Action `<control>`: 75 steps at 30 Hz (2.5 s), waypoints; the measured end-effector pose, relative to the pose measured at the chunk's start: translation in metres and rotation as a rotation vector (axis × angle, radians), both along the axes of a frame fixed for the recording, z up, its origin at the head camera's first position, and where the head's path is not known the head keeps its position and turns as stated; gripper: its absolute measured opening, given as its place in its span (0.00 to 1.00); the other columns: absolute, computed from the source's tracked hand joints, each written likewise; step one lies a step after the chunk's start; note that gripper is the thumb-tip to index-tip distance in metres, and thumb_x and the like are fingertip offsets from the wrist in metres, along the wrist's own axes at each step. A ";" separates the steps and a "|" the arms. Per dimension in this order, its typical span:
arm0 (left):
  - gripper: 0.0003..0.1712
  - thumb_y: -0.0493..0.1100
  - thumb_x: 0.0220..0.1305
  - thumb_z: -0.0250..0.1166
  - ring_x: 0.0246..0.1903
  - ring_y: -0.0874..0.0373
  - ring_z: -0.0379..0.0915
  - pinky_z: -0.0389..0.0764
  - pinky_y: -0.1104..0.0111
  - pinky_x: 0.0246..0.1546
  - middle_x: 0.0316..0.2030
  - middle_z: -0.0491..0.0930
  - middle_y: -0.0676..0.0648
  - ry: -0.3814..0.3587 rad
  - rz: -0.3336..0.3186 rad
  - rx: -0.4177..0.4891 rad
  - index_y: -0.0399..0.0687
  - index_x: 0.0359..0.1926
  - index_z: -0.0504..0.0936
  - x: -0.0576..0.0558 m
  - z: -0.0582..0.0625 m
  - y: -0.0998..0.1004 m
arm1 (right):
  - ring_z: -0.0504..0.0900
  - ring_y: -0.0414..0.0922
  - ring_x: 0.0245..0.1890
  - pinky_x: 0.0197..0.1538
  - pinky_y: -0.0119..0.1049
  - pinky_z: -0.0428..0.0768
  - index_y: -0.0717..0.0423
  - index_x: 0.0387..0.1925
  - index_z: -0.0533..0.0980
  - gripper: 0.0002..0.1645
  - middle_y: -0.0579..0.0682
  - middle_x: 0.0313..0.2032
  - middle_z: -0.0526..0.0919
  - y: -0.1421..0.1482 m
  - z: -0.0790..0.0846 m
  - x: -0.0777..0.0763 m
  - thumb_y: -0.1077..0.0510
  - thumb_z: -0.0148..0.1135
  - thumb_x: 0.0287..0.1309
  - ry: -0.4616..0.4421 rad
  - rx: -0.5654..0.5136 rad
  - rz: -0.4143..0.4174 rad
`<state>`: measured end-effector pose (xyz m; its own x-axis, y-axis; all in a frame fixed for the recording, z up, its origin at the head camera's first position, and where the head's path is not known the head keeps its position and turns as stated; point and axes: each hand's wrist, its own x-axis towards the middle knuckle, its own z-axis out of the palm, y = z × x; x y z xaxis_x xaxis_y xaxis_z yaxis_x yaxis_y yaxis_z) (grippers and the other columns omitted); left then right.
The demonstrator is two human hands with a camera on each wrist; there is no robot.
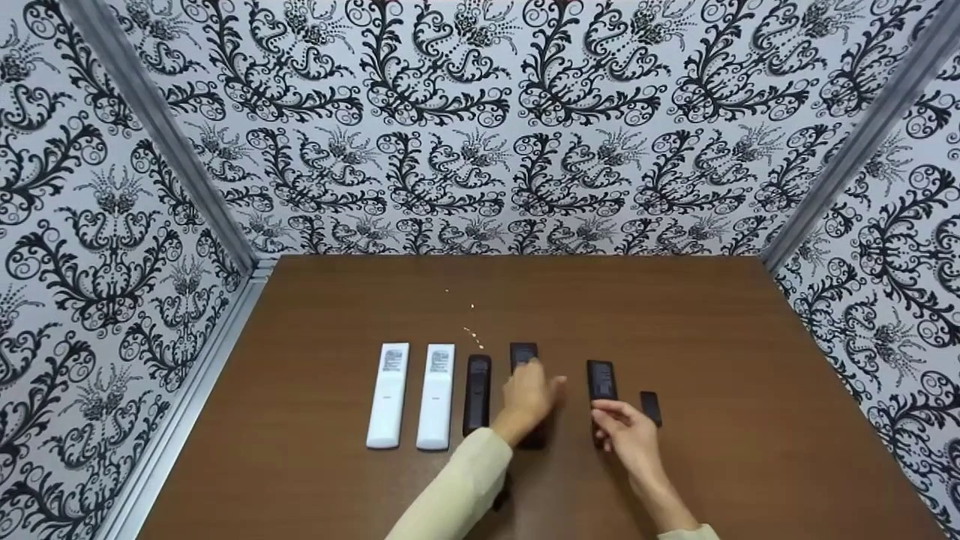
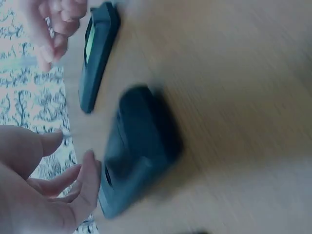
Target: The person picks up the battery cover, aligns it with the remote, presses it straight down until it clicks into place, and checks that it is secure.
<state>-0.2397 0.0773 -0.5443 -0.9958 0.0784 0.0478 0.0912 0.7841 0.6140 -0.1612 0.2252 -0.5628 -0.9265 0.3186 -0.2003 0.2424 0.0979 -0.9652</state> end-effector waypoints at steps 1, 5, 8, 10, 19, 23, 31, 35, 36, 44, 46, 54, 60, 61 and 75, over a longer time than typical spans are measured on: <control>0.22 0.54 0.62 0.70 0.38 0.40 0.84 0.85 0.52 0.37 0.36 0.85 0.36 -0.011 -0.010 0.007 0.36 0.39 0.82 0.001 0.000 0.006 | 0.79 0.39 0.26 0.26 0.28 0.76 0.68 0.51 0.79 0.16 0.49 0.35 0.86 0.005 0.001 0.001 0.62 0.65 0.64 -0.003 0.014 -0.010; 0.29 0.54 0.60 0.72 0.40 0.41 0.83 0.85 0.54 0.41 0.42 0.83 0.34 -0.066 -0.023 0.042 0.32 0.47 0.80 0.005 0.002 0.030 | 0.78 0.36 0.28 0.28 0.28 0.76 0.67 0.52 0.79 0.17 0.43 0.35 0.86 0.026 0.002 0.001 0.63 0.65 0.64 -0.004 0.083 -0.061; 0.38 0.55 0.58 0.74 0.46 0.40 0.81 0.84 0.55 0.48 0.49 0.79 0.32 -0.131 -0.008 0.063 0.29 0.57 0.75 0.009 0.004 0.046 | 0.77 0.31 0.28 0.30 0.26 0.75 0.69 0.52 0.78 0.19 0.47 0.37 0.87 0.043 -0.001 0.000 0.65 0.66 0.61 0.001 0.152 -0.091; 0.43 0.55 0.57 0.75 0.50 0.40 0.79 0.82 0.54 0.53 0.53 0.76 0.32 -0.183 0.009 0.077 0.30 0.63 0.71 0.013 0.006 0.056 | 0.79 0.34 0.34 0.32 0.24 0.75 0.71 0.53 0.77 0.21 0.56 0.43 0.88 0.053 -0.002 -0.001 0.66 0.66 0.60 -0.017 0.186 -0.090; 0.48 0.52 0.48 0.81 0.57 0.36 0.71 0.80 0.52 0.55 0.56 0.71 0.32 -0.261 0.088 0.103 0.35 0.63 0.68 0.028 0.009 0.090 | 0.73 0.60 0.58 0.40 0.22 0.70 0.71 0.58 0.72 0.26 0.72 0.58 0.74 0.078 -0.008 -0.004 0.66 0.66 0.58 -0.101 0.222 -0.070; 0.48 0.45 0.42 0.84 0.55 0.35 0.71 0.81 0.51 0.53 0.54 0.71 0.31 -0.246 0.099 0.137 0.34 0.61 0.69 0.029 0.004 0.095 | 0.70 0.63 0.63 0.46 0.23 0.70 0.71 0.59 0.71 0.27 0.72 0.62 0.71 0.081 -0.011 -0.003 0.66 0.65 0.59 -0.122 0.236 -0.044; 0.59 0.35 0.33 0.86 0.59 0.32 0.69 0.78 0.48 0.58 0.60 0.66 0.28 -0.304 0.128 0.277 0.33 0.68 0.65 0.025 -0.006 0.090 | 0.72 0.66 0.61 0.54 0.38 0.74 0.70 0.59 0.72 0.26 0.73 0.61 0.72 0.080 -0.010 -0.007 0.66 0.66 0.60 -0.155 0.282 0.010; 0.59 0.36 0.38 0.85 0.63 0.34 0.68 0.75 0.47 0.62 0.64 0.66 0.28 -0.366 0.094 0.319 0.33 0.70 0.62 0.025 -0.009 0.089 | 0.76 0.64 0.58 0.46 0.30 0.73 0.68 0.56 0.76 0.23 0.71 0.58 0.76 0.080 -0.010 -0.006 0.66 0.66 0.60 -0.180 0.332 0.013; 0.58 0.36 0.39 0.85 0.63 0.35 0.70 0.76 0.48 0.62 0.64 0.69 0.28 -0.369 0.083 0.318 0.33 0.70 0.63 0.025 -0.009 0.089 | 0.76 0.64 0.57 0.45 0.30 0.72 0.68 0.56 0.77 0.22 0.71 0.57 0.77 0.080 -0.010 -0.006 0.65 0.67 0.60 -0.183 0.340 0.016; 0.29 0.48 0.62 0.72 0.44 0.47 0.83 0.85 0.57 0.44 0.48 0.84 0.37 -0.311 0.019 0.336 0.34 0.57 0.78 0.018 -0.015 0.079 | 0.79 0.59 0.51 0.43 0.30 0.72 0.66 0.49 0.81 0.18 0.67 0.49 0.82 0.083 -0.011 -0.006 0.64 0.70 0.57 -0.175 0.387 0.022; 0.23 0.46 0.66 0.68 0.40 0.49 0.84 0.86 0.59 0.39 0.47 0.85 0.37 -0.321 0.014 0.398 0.33 0.54 0.81 0.016 -0.016 0.075 | 0.79 0.60 0.52 0.47 0.34 0.73 0.65 0.48 0.82 0.17 0.67 0.50 0.82 0.084 -0.011 -0.006 0.63 0.70 0.57 -0.177 0.404 0.031; 0.15 0.43 0.64 0.69 0.42 0.52 0.83 0.85 0.62 0.42 0.44 0.85 0.41 -0.377 0.012 0.500 0.36 0.46 0.82 0.013 -0.020 0.062 | 0.75 0.66 0.58 0.60 0.55 0.74 0.63 0.44 0.85 0.12 0.69 0.55 0.80 0.087 -0.012 -0.004 0.60 0.68 0.62 -0.186 0.422 0.065; 0.13 0.40 0.65 0.69 0.39 0.56 0.81 0.86 0.63 0.36 0.40 0.84 0.44 -0.434 -0.002 0.624 0.37 0.47 0.82 0.011 -0.026 0.058 | 0.77 0.62 0.58 0.56 0.41 0.75 0.62 0.40 0.86 0.11 0.66 0.55 0.80 0.084 -0.014 -0.001 0.58 0.69 0.61 -0.116 0.442 0.011; 0.13 0.40 0.65 0.68 0.39 0.56 0.81 0.86 0.62 0.35 0.40 0.84 0.44 -0.440 -0.008 0.653 0.37 0.47 0.82 0.011 -0.028 0.057 | 0.77 0.62 0.58 0.54 0.36 0.75 0.63 0.39 0.86 0.10 0.66 0.55 0.80 0.083 -0.014 0.000 0.59 0.69 0.61 -0.090 0.453 0.004; 0.16 0.42 0.68 0.65 0.43 0.55 0.78 0.86 0.62 0.32 0.46 0.82 0.44 -0.562 0.003 0.874 0.43 0.55 0.78 0.008 -0.039 0.044 | 0.86 0.32 0.30 0.35 0.24 0.83 0.61 0.46 0.83 0.13 0.59 0.42 0.89 0.069 -0.006 0.002 0.57 0.65 0.66 0.045 0.407 -0.086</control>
